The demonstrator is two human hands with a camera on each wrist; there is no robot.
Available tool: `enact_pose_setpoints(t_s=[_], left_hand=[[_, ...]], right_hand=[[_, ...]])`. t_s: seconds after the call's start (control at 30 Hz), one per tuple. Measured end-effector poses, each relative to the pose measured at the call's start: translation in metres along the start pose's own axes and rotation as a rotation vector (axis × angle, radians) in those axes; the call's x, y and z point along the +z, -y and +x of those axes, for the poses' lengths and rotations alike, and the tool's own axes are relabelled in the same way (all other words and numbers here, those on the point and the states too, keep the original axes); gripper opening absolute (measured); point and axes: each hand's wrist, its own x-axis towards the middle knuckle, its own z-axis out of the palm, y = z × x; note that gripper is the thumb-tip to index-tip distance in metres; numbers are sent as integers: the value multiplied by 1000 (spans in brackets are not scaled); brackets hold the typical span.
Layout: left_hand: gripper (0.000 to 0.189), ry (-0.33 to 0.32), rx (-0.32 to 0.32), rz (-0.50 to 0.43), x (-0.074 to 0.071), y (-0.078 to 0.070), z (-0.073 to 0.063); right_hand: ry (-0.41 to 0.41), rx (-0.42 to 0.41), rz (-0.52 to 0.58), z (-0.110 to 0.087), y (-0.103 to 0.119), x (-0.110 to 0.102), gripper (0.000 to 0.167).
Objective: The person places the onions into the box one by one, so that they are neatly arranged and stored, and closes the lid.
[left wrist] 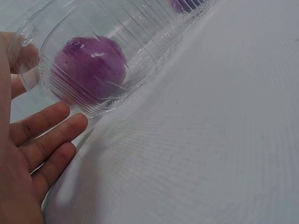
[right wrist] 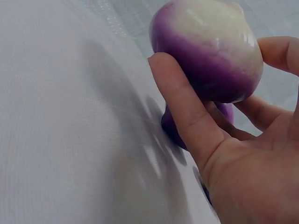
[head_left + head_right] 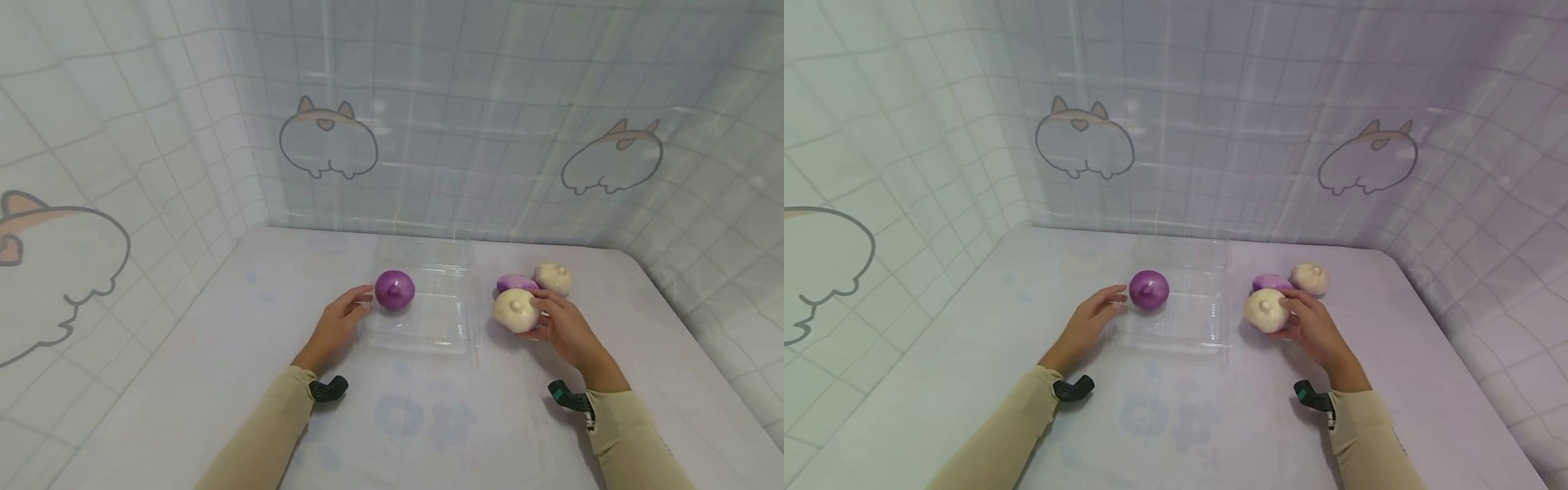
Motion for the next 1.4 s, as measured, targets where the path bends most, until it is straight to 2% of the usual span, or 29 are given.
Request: enact_pose_setpoints(t_s=[0.37, 0.93, 1.4], left_hand=[[38, 5, 5, -8, 0, -2, 0], [36, 2, -6, 0, 0, 2, 1], [38, -1, 8, 10, 0, 0, 1]], right_hand=[[73, -42, -43, 1, -2, -5, 42], [108, -65, -26, 1, -4, -5, 31], [187, -95, -62, 1, -7, -1, 44]])
